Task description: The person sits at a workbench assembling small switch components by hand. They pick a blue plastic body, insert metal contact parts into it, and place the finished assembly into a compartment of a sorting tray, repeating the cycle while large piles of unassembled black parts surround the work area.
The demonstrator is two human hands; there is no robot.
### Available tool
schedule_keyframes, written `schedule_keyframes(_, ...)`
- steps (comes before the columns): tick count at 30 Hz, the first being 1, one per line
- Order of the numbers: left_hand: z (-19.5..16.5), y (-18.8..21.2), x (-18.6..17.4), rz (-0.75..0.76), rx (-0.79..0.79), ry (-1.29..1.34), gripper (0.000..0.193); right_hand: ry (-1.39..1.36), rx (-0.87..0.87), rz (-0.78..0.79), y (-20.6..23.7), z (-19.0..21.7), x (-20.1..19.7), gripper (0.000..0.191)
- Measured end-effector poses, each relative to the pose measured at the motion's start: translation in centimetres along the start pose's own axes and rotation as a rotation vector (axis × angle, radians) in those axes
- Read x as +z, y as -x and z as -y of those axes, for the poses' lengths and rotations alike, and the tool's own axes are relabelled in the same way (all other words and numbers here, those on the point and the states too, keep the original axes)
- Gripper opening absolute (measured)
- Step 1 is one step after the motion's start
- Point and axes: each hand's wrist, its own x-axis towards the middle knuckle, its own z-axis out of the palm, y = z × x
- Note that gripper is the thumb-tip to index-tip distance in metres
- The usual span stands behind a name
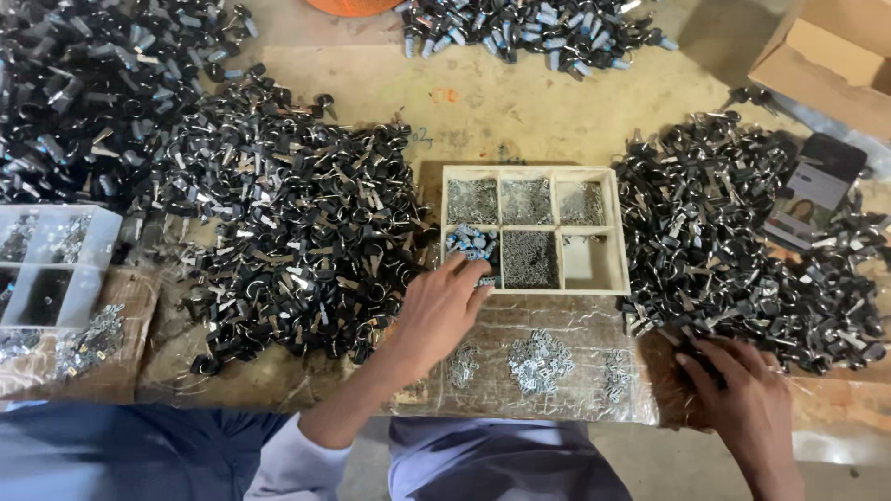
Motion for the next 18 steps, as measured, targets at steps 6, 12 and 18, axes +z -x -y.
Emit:
schedule_keyframes(6, 0.3, -3.8, 0.5, 0.261, 0.008, -0.296, 0.019, 0.017, 0.045, -0.203, 1.6, 0.2, -0.1, 0.027)
schedule_keyframes(12, -0.2, -5.0, -0.1, 0.293, 0.043, -0.322, 0.025, -0.184, 0.138, -0.157, 1.0, -1.2, 2.1, 0.017)
schedule_keyframes(18, -0.6, -4.6, -1.1, 0.182, -0.016, -0.211, 0.025, -0.176, -0.04, -0.336, -0.9, -2.2, 3.2, 0.019)
